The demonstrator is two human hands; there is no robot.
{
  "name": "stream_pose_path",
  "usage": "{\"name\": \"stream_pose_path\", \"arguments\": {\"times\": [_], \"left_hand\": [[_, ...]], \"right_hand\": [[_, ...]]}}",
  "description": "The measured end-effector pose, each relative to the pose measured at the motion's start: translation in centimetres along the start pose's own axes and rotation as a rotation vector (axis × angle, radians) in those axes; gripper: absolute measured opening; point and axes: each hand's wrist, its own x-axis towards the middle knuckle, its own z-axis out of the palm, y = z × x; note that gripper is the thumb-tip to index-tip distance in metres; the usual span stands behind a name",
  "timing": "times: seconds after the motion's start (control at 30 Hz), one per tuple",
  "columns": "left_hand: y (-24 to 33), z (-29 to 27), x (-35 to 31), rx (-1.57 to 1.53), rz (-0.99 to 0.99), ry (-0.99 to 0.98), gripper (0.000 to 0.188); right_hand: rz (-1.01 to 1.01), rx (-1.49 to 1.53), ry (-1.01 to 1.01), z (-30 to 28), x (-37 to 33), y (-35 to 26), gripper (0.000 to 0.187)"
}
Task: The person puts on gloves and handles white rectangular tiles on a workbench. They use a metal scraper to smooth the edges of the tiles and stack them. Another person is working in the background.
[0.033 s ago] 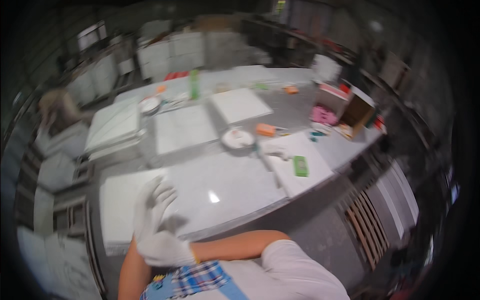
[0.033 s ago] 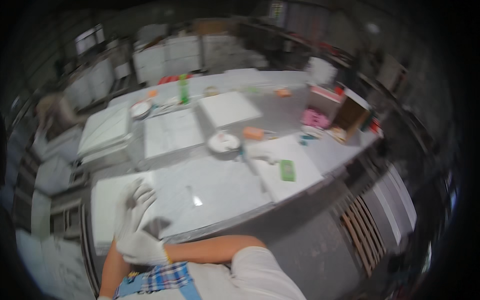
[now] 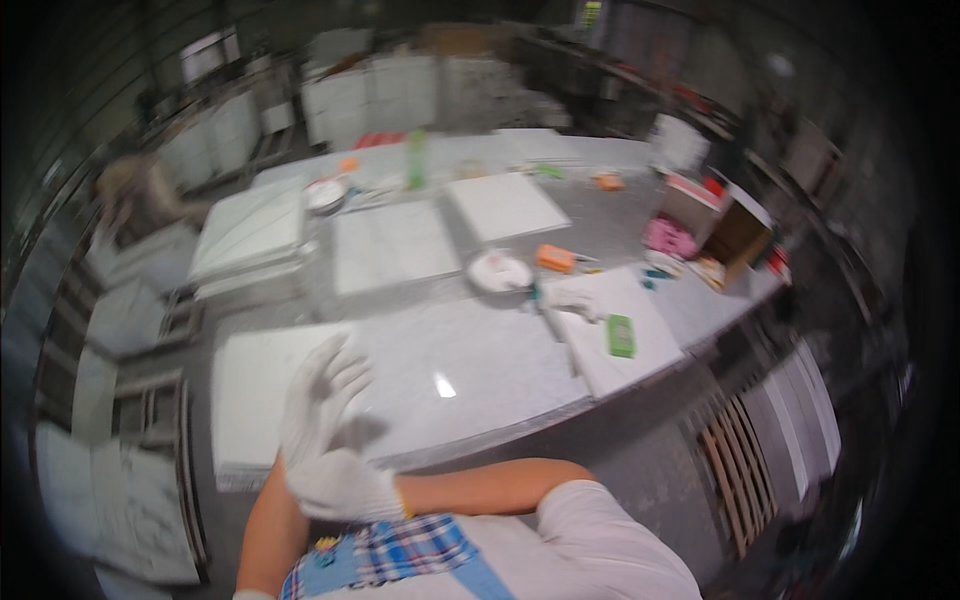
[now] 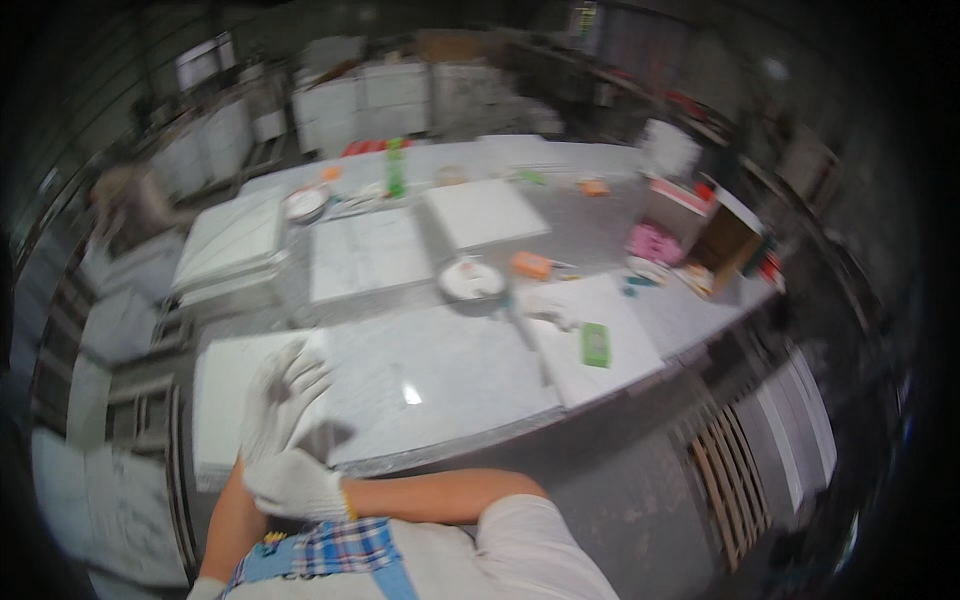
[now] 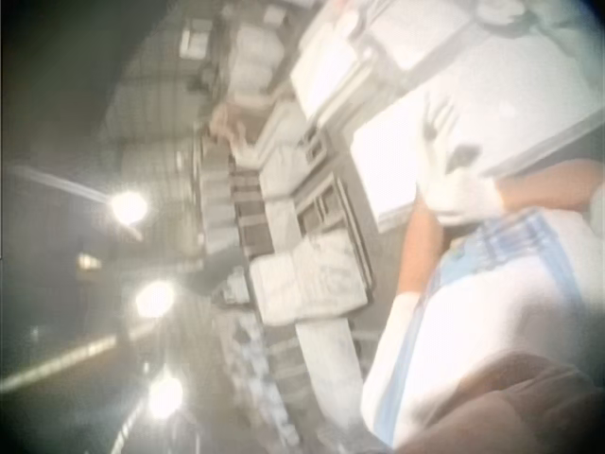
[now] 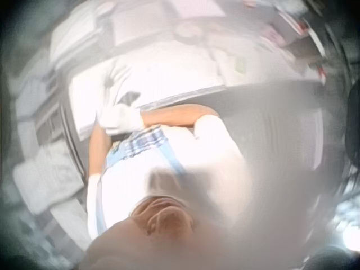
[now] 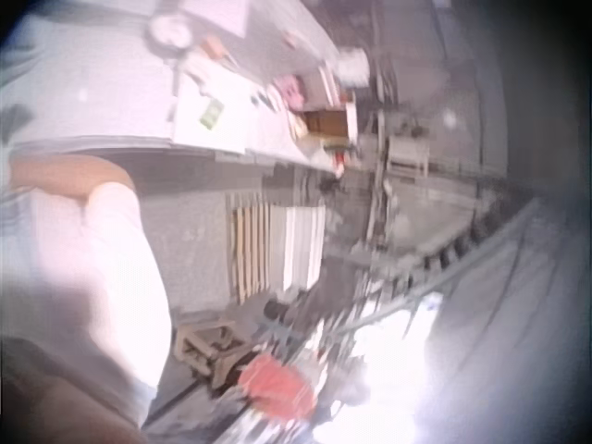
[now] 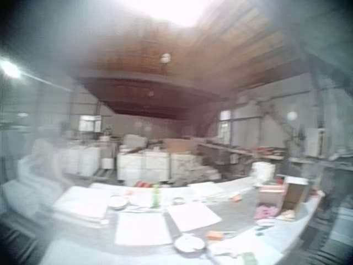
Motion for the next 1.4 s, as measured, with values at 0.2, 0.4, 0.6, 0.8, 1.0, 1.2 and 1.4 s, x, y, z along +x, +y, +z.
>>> {"name": "stream_pose_path", "arguments": {"times": [0.2,0.4,0.6,0.8,1.0,1.2,1.4], "left_hand": [[-0.7,-0.4,0.1,-0.236,0.097,0.083,0.064],[-0.2,-4.9,2.6,0.635,0.236,0.451,0.043],[0.2,-6.5,1.8,1.153,0.120,0.635,0.044],[1.7,-6.6,0.8,1.633,-0.042,0.668,0.059],[0.2,-6.8,-1.5,1.770,0.122,0.453,0.062],[0.5,-7.2,-1.7,1.804,0.675,0.392,0.061],[0.8,-9.4,-3.0,1.655,0.638,0.035,0.050]], "right_hand": [[0.034,-0.068,-0.152,-0.8,-0.1,0.6,0.016],[0.159,-0.141,0.069,-1.7,1.4,1.6,0.012],[0.253,-0.274,0.007,-2.2,3.4,2.0,0.019],[0.273,-0.340,-0.123,-2.4,5.6,2.2,0.025],[0.169,-0.533,-0.429,-0.8,6.1,4.4,0.026],[-0.005,-0.487,-0.395,3.5,6.1,5.7,0.021],[-0.148,0.030,-0.375,1.2,6.2,2.3,0.014]]}}
